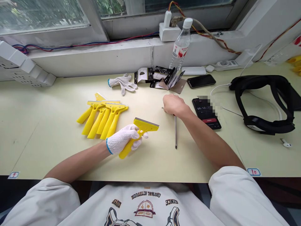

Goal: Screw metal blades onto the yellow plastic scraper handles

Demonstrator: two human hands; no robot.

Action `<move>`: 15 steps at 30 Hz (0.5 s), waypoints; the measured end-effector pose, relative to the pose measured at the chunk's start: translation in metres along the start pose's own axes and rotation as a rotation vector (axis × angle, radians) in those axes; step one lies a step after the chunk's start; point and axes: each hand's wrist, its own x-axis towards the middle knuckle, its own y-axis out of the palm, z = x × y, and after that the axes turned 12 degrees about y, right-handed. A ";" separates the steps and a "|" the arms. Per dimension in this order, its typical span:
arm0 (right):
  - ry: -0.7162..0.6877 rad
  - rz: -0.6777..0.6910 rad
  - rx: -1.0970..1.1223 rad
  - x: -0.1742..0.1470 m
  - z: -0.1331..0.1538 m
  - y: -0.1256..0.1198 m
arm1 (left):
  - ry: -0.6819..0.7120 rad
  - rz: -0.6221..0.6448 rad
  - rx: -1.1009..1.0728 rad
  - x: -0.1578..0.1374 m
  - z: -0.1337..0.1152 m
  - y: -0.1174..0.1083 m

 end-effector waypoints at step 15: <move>-0.587 -0.118 0.466 -0.075 -0.010 -0.042 | 0.145 -0.107 -0.181 -0.002 -0.013 0.002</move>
